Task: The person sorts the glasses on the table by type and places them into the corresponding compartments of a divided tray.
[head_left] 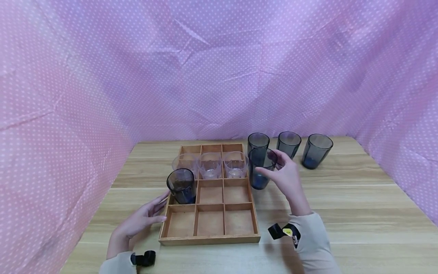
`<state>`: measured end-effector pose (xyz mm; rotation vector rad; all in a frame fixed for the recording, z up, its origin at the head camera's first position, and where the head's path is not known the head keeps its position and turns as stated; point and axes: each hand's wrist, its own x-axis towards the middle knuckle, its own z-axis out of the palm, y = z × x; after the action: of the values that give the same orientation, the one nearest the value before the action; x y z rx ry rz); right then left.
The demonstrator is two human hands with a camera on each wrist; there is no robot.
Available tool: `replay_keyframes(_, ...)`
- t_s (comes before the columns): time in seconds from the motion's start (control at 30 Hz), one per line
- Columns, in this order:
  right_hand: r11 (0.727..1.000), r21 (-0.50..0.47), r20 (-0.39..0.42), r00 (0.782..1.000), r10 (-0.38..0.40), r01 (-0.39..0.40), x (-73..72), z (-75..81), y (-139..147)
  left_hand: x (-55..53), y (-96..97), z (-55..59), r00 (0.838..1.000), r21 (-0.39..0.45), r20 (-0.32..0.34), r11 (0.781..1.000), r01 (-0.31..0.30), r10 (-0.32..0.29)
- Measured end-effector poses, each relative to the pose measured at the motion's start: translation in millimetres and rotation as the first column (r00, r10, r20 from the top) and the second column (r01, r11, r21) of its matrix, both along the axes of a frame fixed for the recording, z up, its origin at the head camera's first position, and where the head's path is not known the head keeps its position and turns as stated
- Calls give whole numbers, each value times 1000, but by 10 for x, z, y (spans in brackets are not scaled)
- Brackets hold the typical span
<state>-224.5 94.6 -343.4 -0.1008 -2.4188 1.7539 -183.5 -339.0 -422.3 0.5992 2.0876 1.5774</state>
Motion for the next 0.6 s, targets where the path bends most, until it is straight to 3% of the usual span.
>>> replay_keyframes(0.23,1000,4,-11,999,30,-30,26,38,-144,7,-16,-3,1000,12,12,1000,9,-9)
replay_keyframes(0.6,993,9,-34,993,116,-115,5,56,-480,-5,-1,10,1000,-57,-17,998,-22,21)
